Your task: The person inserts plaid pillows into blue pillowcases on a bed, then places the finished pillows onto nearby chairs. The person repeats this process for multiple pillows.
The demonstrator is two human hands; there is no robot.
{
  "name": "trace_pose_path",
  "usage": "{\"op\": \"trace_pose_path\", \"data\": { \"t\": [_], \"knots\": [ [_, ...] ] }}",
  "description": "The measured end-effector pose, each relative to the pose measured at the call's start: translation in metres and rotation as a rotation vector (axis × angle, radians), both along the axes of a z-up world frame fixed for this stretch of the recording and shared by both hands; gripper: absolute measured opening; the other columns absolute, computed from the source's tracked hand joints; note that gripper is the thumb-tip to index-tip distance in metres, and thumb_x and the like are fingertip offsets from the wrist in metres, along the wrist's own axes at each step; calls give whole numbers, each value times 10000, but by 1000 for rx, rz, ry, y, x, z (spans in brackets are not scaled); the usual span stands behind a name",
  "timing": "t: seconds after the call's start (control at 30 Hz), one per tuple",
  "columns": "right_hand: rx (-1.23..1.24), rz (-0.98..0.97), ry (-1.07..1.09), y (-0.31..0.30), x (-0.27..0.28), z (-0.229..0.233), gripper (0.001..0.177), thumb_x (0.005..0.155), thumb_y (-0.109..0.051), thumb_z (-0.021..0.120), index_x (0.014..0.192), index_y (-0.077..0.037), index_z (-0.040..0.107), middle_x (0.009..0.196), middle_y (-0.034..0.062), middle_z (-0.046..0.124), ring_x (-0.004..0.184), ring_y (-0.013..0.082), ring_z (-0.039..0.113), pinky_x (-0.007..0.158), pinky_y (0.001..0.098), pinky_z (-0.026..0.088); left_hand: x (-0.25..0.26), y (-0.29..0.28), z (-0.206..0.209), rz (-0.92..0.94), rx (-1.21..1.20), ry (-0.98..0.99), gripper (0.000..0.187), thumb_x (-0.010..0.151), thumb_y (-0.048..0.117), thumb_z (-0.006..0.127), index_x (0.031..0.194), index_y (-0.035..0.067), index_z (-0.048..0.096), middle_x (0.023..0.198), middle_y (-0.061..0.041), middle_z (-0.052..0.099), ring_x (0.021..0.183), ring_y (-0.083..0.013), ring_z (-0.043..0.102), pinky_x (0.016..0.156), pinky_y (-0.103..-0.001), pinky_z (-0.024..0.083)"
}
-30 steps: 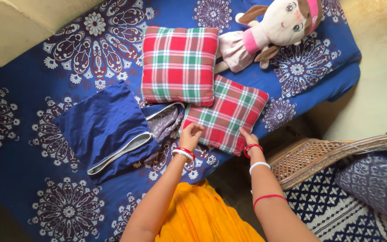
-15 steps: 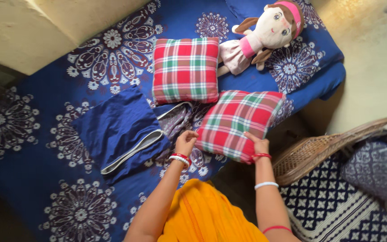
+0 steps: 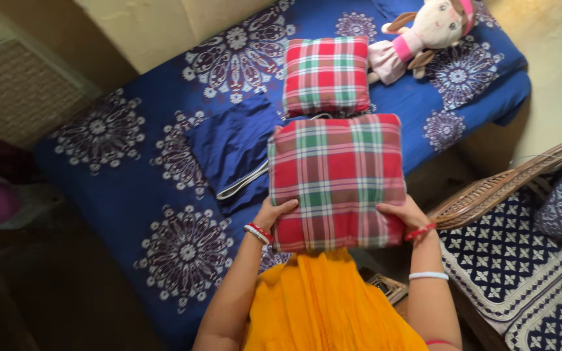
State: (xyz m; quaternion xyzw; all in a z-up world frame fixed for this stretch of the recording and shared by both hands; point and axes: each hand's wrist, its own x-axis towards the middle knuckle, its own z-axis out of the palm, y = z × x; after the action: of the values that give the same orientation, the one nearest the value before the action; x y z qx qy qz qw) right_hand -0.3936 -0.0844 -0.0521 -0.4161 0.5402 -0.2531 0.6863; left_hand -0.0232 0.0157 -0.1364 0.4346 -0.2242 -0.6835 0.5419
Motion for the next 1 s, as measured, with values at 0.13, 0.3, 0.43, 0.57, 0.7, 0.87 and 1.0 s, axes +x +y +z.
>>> {"op": "trace_pose_path", "data": {
  "t": [0.13, 0.3, 0.43, 0.57, 0.7, 0.87, 1.0],
  "knots": [
    [-424, 108, 25, 2, 59, 9, 1110, 603, 34, 793, 1518, -158, 195, 1411, 92, 465, 1227, 214, 529, 971, 344, 500, 22, 30, 12, 157, -19, -109, 617, 745, 117, 877, 1290, -30, 627, 1204, -119, 724, 1034, -204, 713, 919, -356, 583],
    [-991, 429, 569, 45, 133, 28, 848, 719, 137, 558, 1506, -179, 530, 1440, 190, 593, 1183, 392, 605, 1046, 426, 516, 4, 21, -22, 378, 121, -634, 537, 774, 111, 902, 1222, -56, 658, 1145, -176, 742, 985, -210, 712, 896, -351, 570],
    [-1094, 545, 738, 78, 164, 34, 778, 764, 9, 613, 1495, -251, 558, 1299, 287, 508, 1153, 444, 566, 1026, 487, 483, -32, 3, -47, 596, 64, -808, 591, 772, 75, 870, 1266, -81, 585, 1209, -213, 664, 1004, -266, 682, 872, -379, 562],
    [-958, 595, 699, 84, 162, 43, 1053, 654, -542, 874, 1486, -117, 388, 1205, 389, 433, 1130, 543, 471, 1005, 576, 392, -62, -9, -36, 503, 228, -130, 645, 742, 137, 786, 1298, -23, 501, 1179, -189, 661, 964, -310, 719, 834, -473, 611],
    [-867, 622, 899, 78, 157, 46, 1308, 464, -719, 886, 1499, -138, 335, 1272, 387, 415, 1200, 552, 450, 1031, 586, 373, -79, -9, 6, 224, 182, -43, 713, 778, 237, 834, 1365, -40, 538, 1255, -138, 662, 1160, -291, 654, 957, -413, 550],
    [-791, 668, 938, 55, 150, 32, 1213, 452, -615, 945, 1416, -125, 394, 1294, 445, 346, 1207, 573, 410, 1011, 589, 341, -76, 1, 39, -90, 335, -74, 892, 703, 405, 799, 1461, 73, 467, 1351, -114, 531, 1215, -248, 536, 881, -426, 510],
    [-645, 481, 904, 59, 158, -2, 756, 617, -483, 857, 1250, -165, 591, 1229, 296, 478, 1136, 506, 518, 998, 568, 420, -74, -2, 12, 12, 213, -318, 1076, 745, 457, 887, 1517, -4, 297, 1483, -180, 453, 1345, -273, 502, 1046, -382, 466]
  ]
}}
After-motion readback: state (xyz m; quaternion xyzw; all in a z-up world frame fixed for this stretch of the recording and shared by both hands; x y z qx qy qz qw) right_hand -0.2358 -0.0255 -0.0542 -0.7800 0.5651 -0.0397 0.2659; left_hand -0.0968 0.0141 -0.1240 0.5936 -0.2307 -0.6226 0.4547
